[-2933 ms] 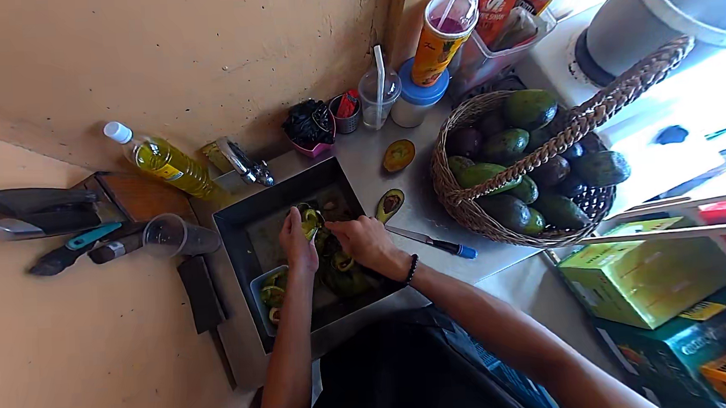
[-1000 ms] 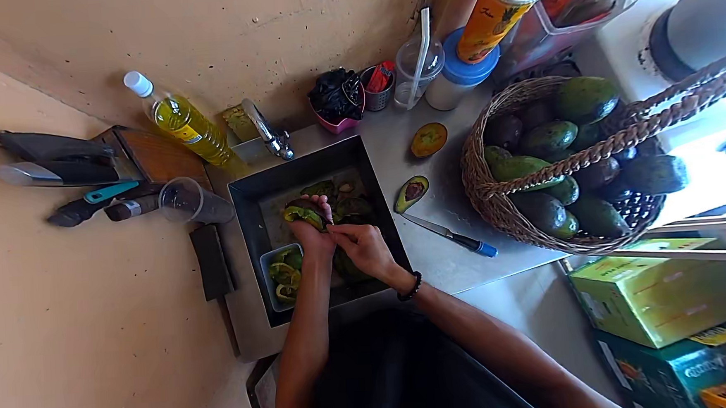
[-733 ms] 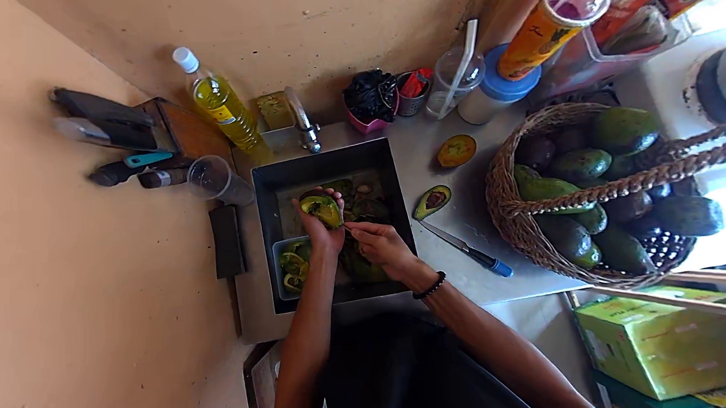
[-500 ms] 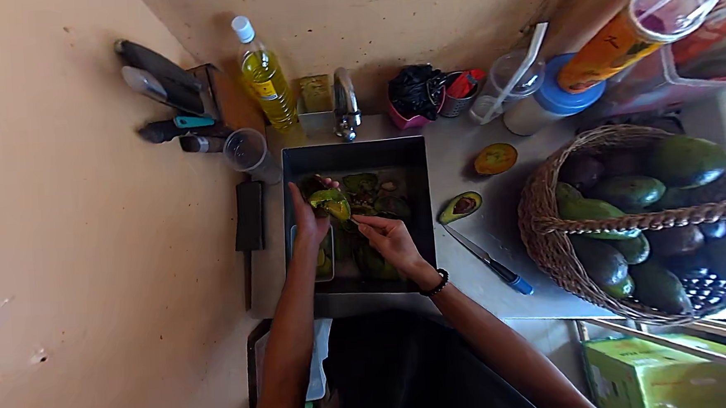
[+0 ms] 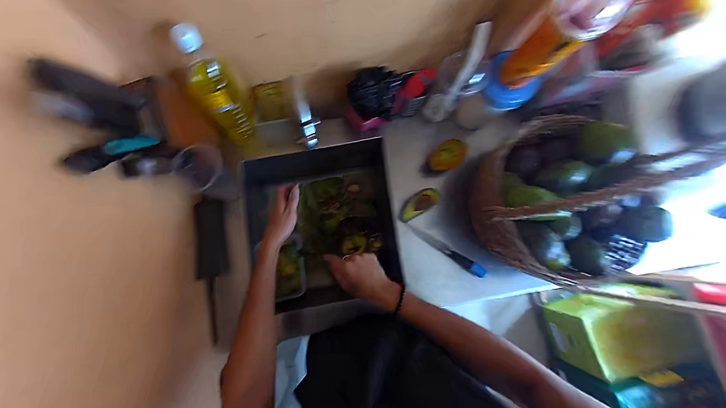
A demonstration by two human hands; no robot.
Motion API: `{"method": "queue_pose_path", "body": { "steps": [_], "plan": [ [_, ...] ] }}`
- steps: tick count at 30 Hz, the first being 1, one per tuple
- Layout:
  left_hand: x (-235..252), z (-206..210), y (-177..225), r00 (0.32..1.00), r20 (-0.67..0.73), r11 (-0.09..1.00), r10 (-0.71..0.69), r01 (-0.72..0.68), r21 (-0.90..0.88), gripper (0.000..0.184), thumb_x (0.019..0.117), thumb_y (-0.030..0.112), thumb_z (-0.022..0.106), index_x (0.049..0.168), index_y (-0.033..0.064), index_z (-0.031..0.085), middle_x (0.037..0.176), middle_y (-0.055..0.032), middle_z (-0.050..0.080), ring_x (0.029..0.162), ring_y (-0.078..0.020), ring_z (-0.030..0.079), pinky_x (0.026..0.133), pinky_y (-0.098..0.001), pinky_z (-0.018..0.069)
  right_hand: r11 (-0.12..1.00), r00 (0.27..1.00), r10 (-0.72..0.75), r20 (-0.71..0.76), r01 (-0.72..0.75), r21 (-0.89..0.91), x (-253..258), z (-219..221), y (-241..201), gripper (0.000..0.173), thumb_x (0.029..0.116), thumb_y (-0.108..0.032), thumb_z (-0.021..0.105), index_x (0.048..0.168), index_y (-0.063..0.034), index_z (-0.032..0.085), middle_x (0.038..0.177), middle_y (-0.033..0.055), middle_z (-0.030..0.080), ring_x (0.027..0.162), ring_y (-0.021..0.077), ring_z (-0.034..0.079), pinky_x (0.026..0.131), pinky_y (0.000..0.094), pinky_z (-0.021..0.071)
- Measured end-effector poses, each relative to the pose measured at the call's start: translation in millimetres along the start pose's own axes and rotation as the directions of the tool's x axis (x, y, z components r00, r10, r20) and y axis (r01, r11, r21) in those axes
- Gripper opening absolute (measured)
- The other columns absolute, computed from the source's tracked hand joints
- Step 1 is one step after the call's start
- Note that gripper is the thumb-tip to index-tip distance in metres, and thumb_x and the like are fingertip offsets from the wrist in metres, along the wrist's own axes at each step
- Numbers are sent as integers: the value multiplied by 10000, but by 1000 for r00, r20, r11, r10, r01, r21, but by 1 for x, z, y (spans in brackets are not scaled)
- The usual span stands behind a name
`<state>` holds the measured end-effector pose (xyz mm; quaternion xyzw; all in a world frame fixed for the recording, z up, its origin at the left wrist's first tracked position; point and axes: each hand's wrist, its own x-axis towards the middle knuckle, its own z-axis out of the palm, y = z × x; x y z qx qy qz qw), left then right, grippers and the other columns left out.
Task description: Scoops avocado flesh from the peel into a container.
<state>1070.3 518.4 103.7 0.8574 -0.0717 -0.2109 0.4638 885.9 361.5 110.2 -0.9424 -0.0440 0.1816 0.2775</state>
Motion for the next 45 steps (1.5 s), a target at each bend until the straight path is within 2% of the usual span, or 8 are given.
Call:
{"method": "queue_pose_path", "body": {
  "steps": [2,6,16,21,27,34,40,45],
  "plan": [
    [7,37,11,990,110,960,83,-109,260,501,1077,330,496,1449,-6,504,1469,-265,500,1394,-419,450,1146,-614,350,979,987,156,-33,-150,137,-31,-18,32,372,1063,-332,447,1219,-133,718,908,168,751,881,397,730,767,627,543],
    [16,108,53,956,286,992,59,-23,-126,363,1113,175,372,1378,-4,544,1323,-216,619,1175,-303,640,1011,-486,512,929,903,276,-330,-162,333,-90,-40,98,302,1029,-282,535,1074,-76,751,776,104,724,707,271,709,667,519,563],
    [15,212,117,884,467,999,34,-45,12,393,1088,162,409,1415,-18,533,1339,-258,609,1240,-373,598,1054,-553,462,727,613,641,-463,-290,623,-19,-68,185,321,1118,-208,399,1298,26,524,935,213,686,804,331,723,755,513,611],
    [5,178,102,948,309,932,-77,179,-316,412,1111,249,391,1362,-7,594,1343,-210,613,1241,-305,581,1053,-500,457,669,669,611,-424,-149,728,3,-78,145,292,1125,-195,388,1260,21,531,971,183,716,795,290,750,720,474,641],
    [-2,111,62,837,511,348,-193,546,-762,688,1056,637,192,1397,159,551,1108,-184,705,964,-320,717,789,-445,607,839,829,342,-442,-57,542,14,-92,88,252,1102,-186,453,1188,-23,625,881,94,725,708,197,708,658,401,607],
    [4,103,28,805,422,422,-417,583,-694,503,1106,463,308,1310,76,555,1055,-186,700,912,-288,716,780,-390,595,994,822,109,-559,-107,37,0,-27,76,282,1034,-216,561,1202,-226,787,849,94,736,795,302,712,647,469,570],
    [9,101,8,799,318,566,-510,591,-576,518,1102,466,355,1393,66,508,1240,-191,633,996,-318,698,811,-484,605,953,824,270,-499,-303,16,-1,-25,68,325,1003,-121,543,1207,-202,782,856,138,734,713,350,713,565,524,539],
    [17,91,4,744,479,353,-466,652,-671,546,1073,511,380,1359,69,525,1203,-186,677,1030,-300,706,862,-417,600,926,851,361,-382,-277,257,26,-43,62,283,1034,-283,563,1199,-159,757,903,140,748,803,365,722,682,586,553]
  ]
}}
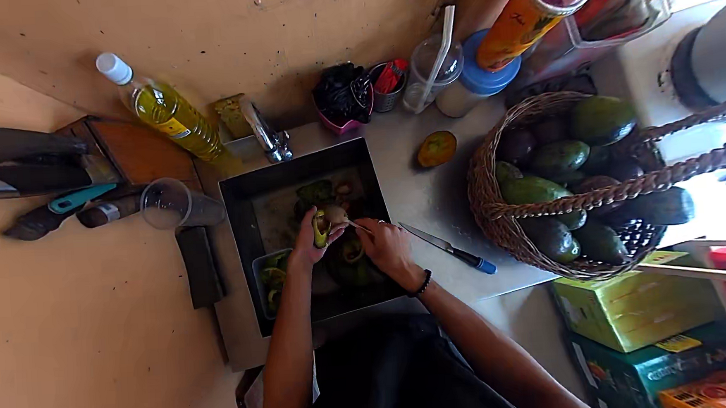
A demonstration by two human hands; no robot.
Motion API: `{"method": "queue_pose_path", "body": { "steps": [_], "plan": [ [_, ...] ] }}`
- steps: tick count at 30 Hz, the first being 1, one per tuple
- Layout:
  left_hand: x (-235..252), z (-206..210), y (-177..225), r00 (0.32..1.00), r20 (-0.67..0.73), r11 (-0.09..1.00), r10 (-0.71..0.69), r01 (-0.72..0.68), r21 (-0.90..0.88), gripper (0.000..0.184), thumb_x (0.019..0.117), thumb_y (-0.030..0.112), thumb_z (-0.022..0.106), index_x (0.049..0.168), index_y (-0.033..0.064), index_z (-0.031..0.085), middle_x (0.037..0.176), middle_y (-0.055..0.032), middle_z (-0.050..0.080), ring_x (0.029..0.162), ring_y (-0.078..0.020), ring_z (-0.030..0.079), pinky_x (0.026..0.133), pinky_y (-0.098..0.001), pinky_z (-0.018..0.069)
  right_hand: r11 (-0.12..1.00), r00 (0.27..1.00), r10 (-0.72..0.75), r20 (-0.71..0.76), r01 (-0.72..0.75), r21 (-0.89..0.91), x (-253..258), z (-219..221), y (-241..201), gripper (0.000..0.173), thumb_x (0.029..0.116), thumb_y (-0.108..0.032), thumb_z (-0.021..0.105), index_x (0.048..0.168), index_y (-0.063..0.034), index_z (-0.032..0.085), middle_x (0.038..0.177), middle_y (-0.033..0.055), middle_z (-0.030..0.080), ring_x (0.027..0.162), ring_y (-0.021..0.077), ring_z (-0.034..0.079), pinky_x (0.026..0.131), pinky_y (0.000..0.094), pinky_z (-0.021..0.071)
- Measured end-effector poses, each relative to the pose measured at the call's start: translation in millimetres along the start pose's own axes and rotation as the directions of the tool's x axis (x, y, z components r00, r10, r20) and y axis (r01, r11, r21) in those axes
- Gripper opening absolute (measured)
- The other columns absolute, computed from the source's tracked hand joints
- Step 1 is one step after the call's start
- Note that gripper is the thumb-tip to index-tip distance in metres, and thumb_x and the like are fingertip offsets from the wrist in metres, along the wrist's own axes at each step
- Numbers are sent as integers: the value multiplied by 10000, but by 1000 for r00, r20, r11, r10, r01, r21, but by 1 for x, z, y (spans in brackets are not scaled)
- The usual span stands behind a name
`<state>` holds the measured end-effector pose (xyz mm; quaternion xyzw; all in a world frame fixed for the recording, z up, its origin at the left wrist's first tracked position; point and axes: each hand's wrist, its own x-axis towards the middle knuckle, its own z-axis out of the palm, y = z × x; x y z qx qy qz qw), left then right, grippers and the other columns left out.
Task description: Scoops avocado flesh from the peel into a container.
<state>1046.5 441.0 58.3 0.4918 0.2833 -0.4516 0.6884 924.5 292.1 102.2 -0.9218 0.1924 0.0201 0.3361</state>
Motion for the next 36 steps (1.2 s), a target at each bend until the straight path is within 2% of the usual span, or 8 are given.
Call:
{"method": "queue_pose_path", "body": {
  "steps": [3,6,11,14,18,23,30,36],
  "plan": [
    [6,-6,6,999,32,991,2,3,-131,504,1065,499,367,1242,90,602,1002,-136,682,811,-222,700,718,-320,604,963,962,-268,-52,269,24,49,4,-15,226,1018,-253,607,1122,-108,745,884,115,731,803,318,721,664,524,575],
    [14,-6,10,997,42,972,70,-59,-229,566,1060,576,314,1186,92,579,899,-122,651,723,-215,658,669,-344,583,860,859,-511,28,511,21,116,6,-45,216,1043,-236,593,1128,-105,743,1217,140,674,1101,340,667,798,513,590],
    [12,-4,21,935,126,857,332,-243,-455,557,1073,478,187,1452,156,438,1427,-110,542,1294,-288,546,1061,-533,458,781,772,-616,156,624,-10,179,5,-85,252,1060,-245,556,1119,-92,747,1504,154,551,1248,387,614,875,514,576],
    [12,-4,28,931,117,834,346,-248,-492,605,1065,521,189,1429,114,449,1449,-199,515,1316,-434,512,1010,-709,435,721,707,-684,181,692,25,176,-8,-71,222,1055,-213,566,1102,-94,747,1491,70,581,1211,323,646,831,492,589],
    [25,0,32,948,51,786,314,-229,-574,492,1083,529,298,1216,128,549,1215,-156,646,1117,-359,654,908,-578,558,817,814,-567,127,576,-39,135,-26,-60,192,1004,-125,641,1159,-113,755,1037,123,737,962,338,709,758,526,582],
    [47,7,30,940,63,703,335,-205,-681,443,1083,451,269,1203,138,559,1056,-60,666,976,-170,676,878,-348,577,813,827,-545,138,562,-153,110,-21,-64,400,870,1,737,1205,-217,765,935,117,710,891,341,687,641,499,551],
    [62,28,49,955,119,758,271,-135,-638,515,1111,411,271,1448,60,441,1366,-216,568,1229,-352,613,1027,-443,534,974,994,82,77,-63,-218,79,-17,-56,378,1027,-172,530,1338,-297,704,985,152,741,898,385,708,654,583,532],
    [62,35,51,969,110,793,220,-112,-599,629,1048,549,245,1323,50,512,1212,-219,657,1103,-359,676,934,-480,571,974,989,144,-11,-144,-176,79,2,-40,402,1031,-160,516,1368,-297,687,943,147,721,825,358,701,628,545,531]
  ]
}}
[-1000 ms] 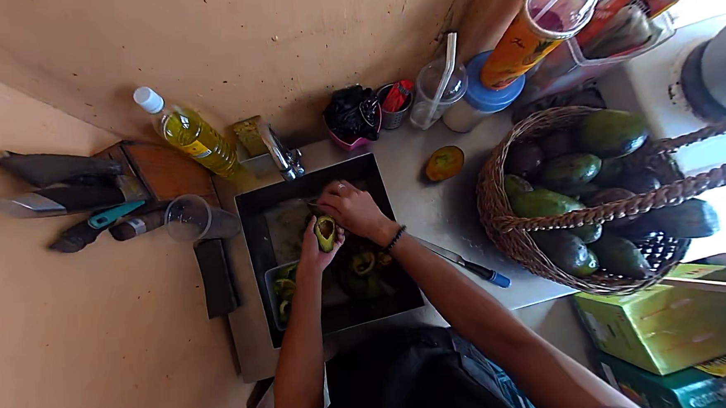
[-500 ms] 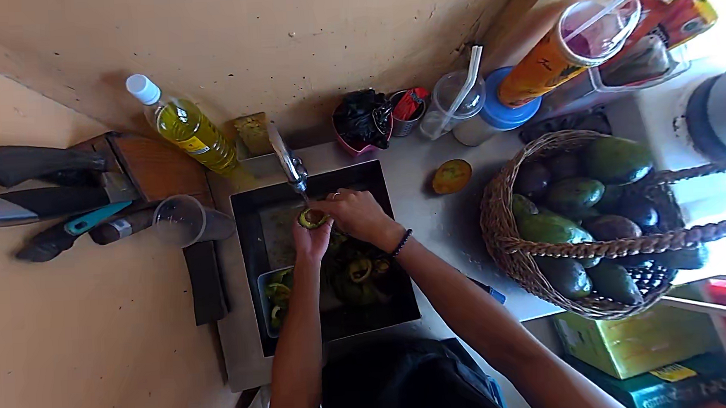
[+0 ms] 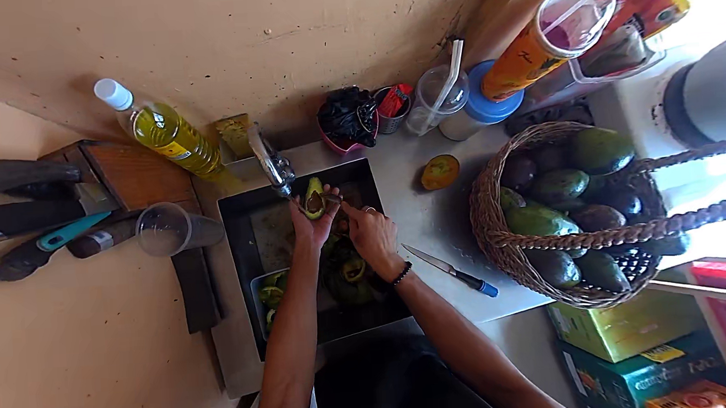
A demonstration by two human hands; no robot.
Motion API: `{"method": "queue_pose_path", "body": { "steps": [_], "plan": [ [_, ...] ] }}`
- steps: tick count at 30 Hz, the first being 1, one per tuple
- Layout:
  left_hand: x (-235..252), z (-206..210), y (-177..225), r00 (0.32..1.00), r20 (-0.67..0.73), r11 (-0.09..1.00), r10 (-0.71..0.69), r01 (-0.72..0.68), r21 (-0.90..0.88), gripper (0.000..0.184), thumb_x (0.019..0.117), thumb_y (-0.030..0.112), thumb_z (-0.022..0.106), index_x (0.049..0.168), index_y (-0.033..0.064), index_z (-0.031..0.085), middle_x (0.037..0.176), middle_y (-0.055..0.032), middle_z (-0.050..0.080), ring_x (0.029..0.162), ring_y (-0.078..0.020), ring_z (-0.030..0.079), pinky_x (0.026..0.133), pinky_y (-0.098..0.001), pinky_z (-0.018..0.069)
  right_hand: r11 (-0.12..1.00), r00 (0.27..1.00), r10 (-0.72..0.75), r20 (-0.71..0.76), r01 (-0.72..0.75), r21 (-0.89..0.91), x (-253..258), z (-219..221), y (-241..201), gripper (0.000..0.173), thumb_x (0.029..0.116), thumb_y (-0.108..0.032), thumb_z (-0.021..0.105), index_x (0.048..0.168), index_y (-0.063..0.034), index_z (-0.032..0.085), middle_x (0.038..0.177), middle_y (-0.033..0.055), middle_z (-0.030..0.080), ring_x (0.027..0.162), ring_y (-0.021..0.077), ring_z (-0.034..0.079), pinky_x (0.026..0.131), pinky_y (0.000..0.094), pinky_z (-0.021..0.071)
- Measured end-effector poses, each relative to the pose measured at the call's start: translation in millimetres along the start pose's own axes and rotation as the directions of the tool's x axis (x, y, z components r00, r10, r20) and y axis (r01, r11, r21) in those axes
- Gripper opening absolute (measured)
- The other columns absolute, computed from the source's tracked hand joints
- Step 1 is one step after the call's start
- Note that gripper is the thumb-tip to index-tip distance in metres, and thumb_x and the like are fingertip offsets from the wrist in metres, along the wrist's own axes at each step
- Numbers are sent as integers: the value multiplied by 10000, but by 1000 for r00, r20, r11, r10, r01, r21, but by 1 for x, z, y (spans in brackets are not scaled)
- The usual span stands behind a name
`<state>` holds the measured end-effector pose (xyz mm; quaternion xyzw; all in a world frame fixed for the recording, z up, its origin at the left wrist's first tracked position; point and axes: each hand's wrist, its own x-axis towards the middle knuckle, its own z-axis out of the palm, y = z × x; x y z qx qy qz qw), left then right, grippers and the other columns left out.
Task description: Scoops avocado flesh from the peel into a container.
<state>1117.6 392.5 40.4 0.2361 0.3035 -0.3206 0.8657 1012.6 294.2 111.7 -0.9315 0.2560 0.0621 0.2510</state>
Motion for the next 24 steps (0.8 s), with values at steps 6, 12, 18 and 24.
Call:
{"method": "queue_pose_path", "body": {
  "steps": [6,12,18,24],
  "plan": [
    [-8,6,-11,993,-115,991,18,-32,-128,450,1048,461,455,1264,72,522,1127,-148,686,1046,-274,707,917,-405,594,997,986,-73,-152,72,-10,-8,39,-10,370,1020,-169,564,1349,-267,701,886,143,692,727,329,686,546,482,516],
    [-6,0,-9,994,-99,988,40,-54,-143,381,1057,433,449,1230,101,522,1090,-118,687,957,-215,729,815,-324,624,994,996,-92,-16,91,-59,-24,36,-11,390,1004,-131,545,1336,-255,706,921,131,724,750,334,703,569,497,523],
    [-6,-2,-5,987,-138,996,88,-84,35,363,1060,414,474,1277,125,504,1104,-90,631,950,-183,672,824,-303,586,996,987,-90,-130,90,-3,-15,43,-11,404,1004,-134,550,1358,-263,698,866,139,693,669,320,673,528,479,510],
    [-2,6,5,991,-133,998,30,-22,66,486,1059,535,405,1194,94,557,985,-93,675,800,-174,709,682,-288,615,982,982,-187,-12,186,-32,-26,37,-5,416,1000,-119,536,1353,-269,698,933,139,720,709,334,693,560,501,528]
  ]
}}
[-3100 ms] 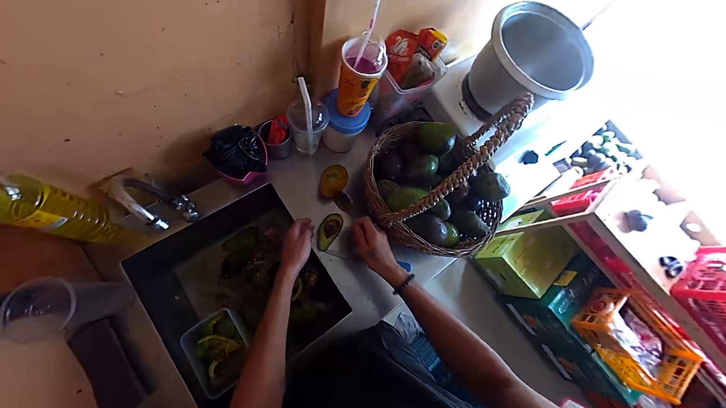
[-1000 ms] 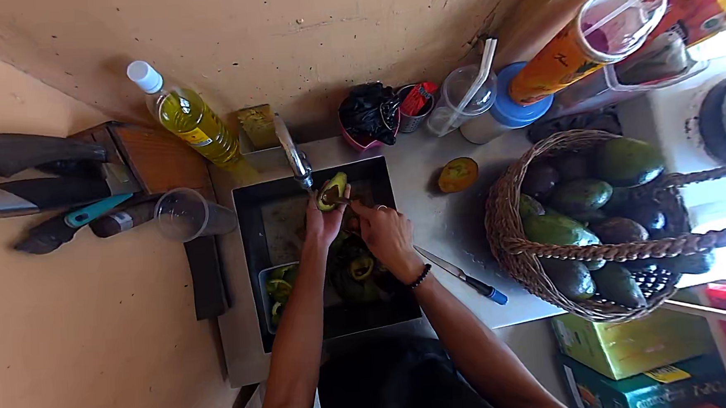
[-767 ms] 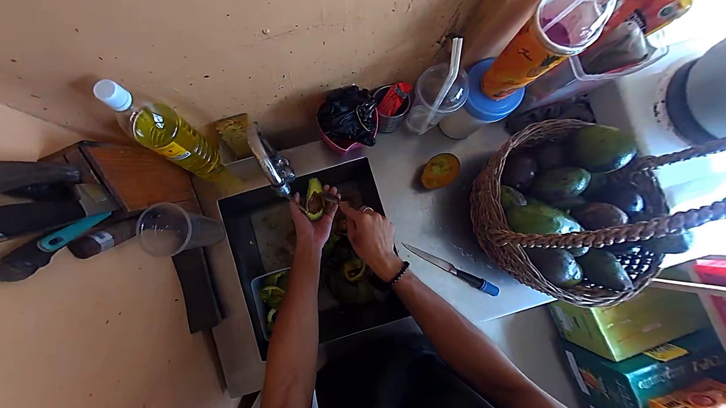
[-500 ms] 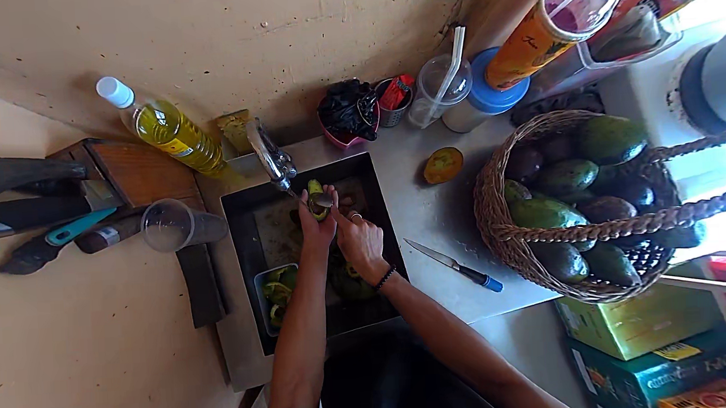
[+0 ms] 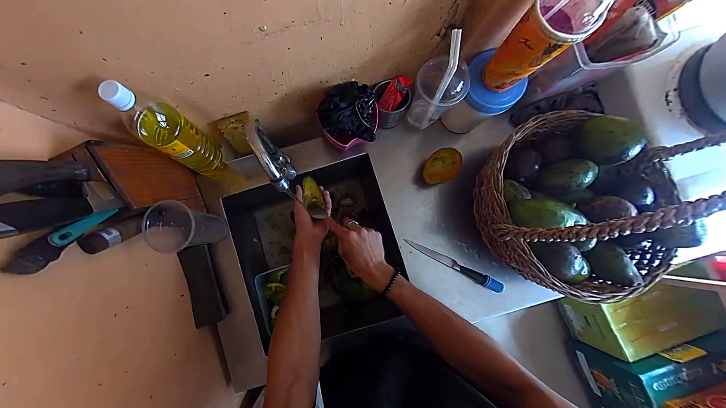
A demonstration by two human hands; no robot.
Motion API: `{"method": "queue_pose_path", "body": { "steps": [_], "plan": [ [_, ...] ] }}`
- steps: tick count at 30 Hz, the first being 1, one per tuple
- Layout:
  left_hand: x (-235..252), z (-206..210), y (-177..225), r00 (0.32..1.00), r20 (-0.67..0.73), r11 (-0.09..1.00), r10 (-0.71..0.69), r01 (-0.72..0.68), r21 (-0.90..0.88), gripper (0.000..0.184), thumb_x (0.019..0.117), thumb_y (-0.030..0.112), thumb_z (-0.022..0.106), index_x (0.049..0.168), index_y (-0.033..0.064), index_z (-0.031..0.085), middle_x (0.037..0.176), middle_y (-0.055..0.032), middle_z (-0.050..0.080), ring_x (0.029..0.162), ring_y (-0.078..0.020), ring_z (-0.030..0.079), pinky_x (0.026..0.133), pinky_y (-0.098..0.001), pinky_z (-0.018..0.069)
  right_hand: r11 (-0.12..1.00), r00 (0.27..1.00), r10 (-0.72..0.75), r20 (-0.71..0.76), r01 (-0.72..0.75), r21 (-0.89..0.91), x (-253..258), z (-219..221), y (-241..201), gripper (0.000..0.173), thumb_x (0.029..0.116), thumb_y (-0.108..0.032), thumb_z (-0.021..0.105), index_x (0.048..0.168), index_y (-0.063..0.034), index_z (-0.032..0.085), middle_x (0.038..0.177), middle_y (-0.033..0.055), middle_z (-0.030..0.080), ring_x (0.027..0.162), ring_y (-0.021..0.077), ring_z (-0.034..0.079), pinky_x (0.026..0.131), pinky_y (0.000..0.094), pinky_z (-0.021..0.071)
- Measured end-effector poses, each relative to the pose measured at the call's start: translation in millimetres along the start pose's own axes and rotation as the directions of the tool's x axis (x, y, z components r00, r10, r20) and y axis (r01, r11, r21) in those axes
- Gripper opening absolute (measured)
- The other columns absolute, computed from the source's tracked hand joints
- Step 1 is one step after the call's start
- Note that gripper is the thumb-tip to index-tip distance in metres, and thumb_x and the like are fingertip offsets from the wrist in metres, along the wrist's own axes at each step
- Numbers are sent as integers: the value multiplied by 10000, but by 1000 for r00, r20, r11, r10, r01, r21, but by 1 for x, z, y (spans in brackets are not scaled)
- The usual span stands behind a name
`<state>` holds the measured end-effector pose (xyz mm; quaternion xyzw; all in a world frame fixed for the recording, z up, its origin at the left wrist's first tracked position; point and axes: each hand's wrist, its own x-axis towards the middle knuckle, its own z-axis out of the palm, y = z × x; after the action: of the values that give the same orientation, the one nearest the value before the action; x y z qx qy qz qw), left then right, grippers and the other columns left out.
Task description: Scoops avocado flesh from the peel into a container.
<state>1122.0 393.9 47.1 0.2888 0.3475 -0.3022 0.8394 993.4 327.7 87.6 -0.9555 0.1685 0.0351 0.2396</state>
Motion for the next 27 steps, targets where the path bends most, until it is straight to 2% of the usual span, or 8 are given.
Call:
{"method": "queue_pose_path", "body": {
  "steps": [2,6,11,15,17,20,24,27],
  "plan": [
    [0,-4,5,999,29,999,26,-27,26,470,1070,519,364,1224,105,525,1009,-100,647,793,-180,687,674,-286,600,999,1000,-17,-16,17,-27,1,-14,-3,399,988,-115,561,1320,-267,721,913,130,723,707,329,693,546,493,519],
    [-4,-1,1,996,57,997,71,-74,39,375,1080,421,358,1223,116,524,1028,-98,647,833,-182,688,724,-292,600,998,978,-61,-200,61,-6,14,2,0,422,945,-62,611,1321,-218,722,860,132,682,638,306,656,486,443,492],
    [1,-4,4,995,68,986,75,-84,147,434,1063,446,303,1176,100,540,924,-99,649,707,-182,672,603,-286,585,994,990,-106,-88,106,3,-5,3,8,432,956,-71,570,1325,-243,714,871,145,713,655,341,685,516,496,528],
    [3,-13,6,989,107,969,102,-123,216,391,1057,402,308,1212,116,523,1004,-101,641,775,-198,660,656,-312,571,993,970,-108,-217,116,23,5,10,10,413,938,-59,600,1297,-209,738,831,148,689,617,331,660,485,466,501],
    [3,-8,4,987,109,961,121,-144,235,376,1061,366,315,1225,96,517,1010,-117,642,761,-206,664,648,-310,577,990,972,-135,-190,139,9,7,17,17,435,936,-54,587,1311,-223,729,851,142,694,627,326,664,488,462,505],
    [8,-7,10,981,95,943,167,-187,275,353,1058,347,313,1199,101,523,960,-108,641,731,-202,664,623,-314,581,993,990,-117,-73,119,22,1,-1,17,431,966,-57,556,1330,-226,714,904,156,726,678,351,693,538,499,536],
    [3,-3,6,972,55,940,229,-236,248,276,1049,283,398,1220,111,530,1019,-102,638,866,-213,667,750,-356,582,993,977,-102,-185,111,39,9,4,16,430,943,-46,604,1334,-189,714,879,154,698,654,329,673,525,469,533],
    [-1,13,5,974,4,953,226,-222,207,304,1053,289,433,1292,111,497,1042,-105,622,846,-205,674,730,-334,599,992,983,-114,-143,121,38,10,20,19,452,940,-38,586,1350,-191,701,896,164,702,653,337,679,519,472,536]
  ]
}}
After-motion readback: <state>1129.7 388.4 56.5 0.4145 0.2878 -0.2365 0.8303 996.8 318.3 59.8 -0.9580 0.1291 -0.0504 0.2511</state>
